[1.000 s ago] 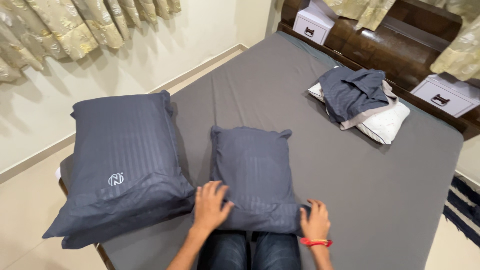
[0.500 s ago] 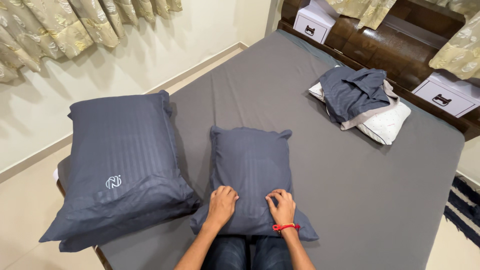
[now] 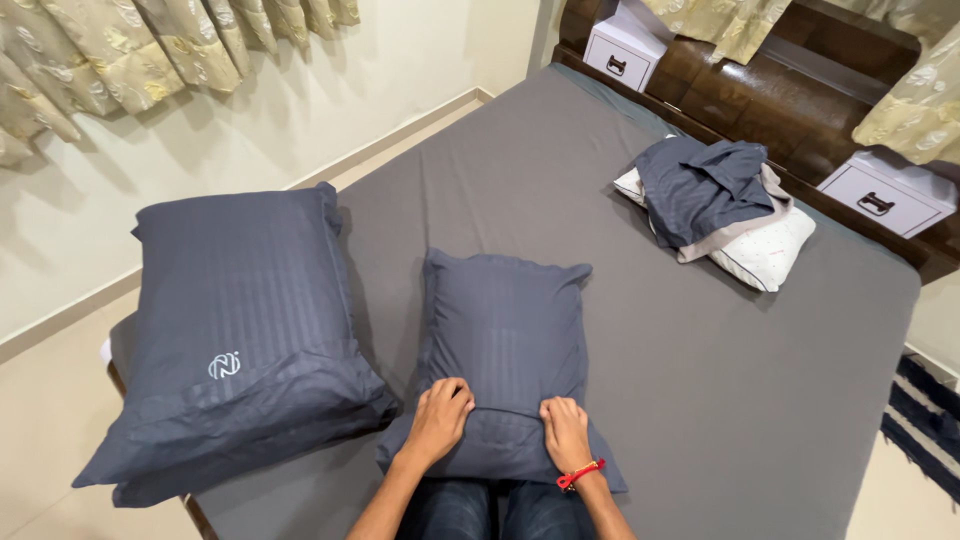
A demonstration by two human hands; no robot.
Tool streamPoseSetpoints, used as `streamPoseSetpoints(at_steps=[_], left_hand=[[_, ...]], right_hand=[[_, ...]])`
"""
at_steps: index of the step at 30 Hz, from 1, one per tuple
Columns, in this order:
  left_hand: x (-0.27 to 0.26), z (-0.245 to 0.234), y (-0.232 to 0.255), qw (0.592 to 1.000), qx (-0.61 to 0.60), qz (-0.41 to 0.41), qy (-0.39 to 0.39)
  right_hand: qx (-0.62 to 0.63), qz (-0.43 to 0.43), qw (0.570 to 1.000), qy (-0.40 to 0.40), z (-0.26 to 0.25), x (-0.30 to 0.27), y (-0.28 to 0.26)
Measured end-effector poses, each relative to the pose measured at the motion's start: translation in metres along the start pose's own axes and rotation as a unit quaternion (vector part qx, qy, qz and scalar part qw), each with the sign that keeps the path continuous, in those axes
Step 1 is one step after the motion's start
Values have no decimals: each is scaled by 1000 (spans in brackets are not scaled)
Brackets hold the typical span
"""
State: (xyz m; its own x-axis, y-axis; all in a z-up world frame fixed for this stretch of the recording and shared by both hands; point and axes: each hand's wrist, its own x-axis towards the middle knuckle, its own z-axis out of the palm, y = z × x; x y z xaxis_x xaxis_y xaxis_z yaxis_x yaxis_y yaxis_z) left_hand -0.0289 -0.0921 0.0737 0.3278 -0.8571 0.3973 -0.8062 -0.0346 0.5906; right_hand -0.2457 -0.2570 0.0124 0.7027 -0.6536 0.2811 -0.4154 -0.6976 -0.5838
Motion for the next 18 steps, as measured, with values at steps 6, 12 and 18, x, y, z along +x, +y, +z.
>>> streamPoseSetpoints(at_steps=[6, 12, 18], left_hand=[[-6, -18, 1, 998, -10, -12, -66], [-11, -26, -16, 983, 33, -87, -158], [-1, -6, -13, 979, 124, -148, -72]], right_hand=[[51, -14, 999, 1, -32, 6, -30], [22, 16, 999, -28, -41, -5, -11], [-79, 113, 982, 127, -22, 2, -15]])
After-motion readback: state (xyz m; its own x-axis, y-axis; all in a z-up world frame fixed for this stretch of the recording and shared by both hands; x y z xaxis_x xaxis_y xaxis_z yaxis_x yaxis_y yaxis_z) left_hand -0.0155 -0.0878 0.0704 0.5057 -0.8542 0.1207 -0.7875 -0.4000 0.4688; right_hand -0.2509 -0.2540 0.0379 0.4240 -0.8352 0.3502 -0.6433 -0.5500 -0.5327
